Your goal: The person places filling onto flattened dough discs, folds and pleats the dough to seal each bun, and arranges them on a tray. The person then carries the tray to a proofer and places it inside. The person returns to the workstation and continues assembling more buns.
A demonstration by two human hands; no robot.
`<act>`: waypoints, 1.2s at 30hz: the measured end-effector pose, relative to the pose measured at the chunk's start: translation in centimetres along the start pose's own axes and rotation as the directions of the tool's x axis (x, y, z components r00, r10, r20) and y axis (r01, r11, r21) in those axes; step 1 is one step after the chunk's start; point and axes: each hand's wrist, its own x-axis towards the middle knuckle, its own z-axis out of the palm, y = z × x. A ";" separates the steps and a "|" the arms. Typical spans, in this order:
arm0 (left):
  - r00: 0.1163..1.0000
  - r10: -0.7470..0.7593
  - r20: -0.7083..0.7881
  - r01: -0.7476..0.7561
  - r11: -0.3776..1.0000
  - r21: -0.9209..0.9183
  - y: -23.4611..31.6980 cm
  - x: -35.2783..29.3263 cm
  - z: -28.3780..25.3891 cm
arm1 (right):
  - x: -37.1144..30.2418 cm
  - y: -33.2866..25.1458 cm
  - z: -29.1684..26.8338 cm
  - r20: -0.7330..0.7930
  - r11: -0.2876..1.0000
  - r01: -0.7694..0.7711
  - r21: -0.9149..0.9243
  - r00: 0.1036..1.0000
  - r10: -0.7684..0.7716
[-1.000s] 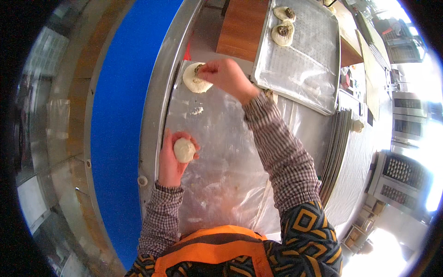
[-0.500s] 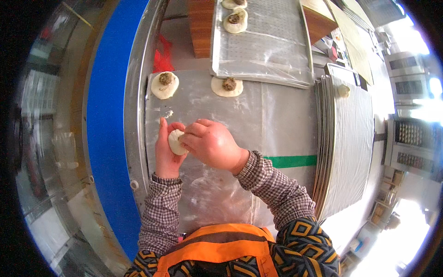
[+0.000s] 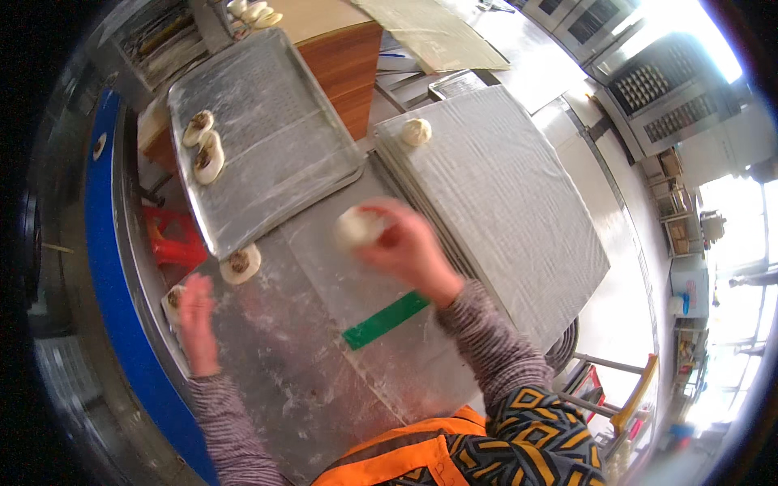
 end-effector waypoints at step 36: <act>0.876 -0.483 -0.018 0.400 0.745 -0.534 -0.1 -10.4 -2.1 | -0.6 -0.9 19.6 0.559 0.997 -0.082 0.005 0.827 0.065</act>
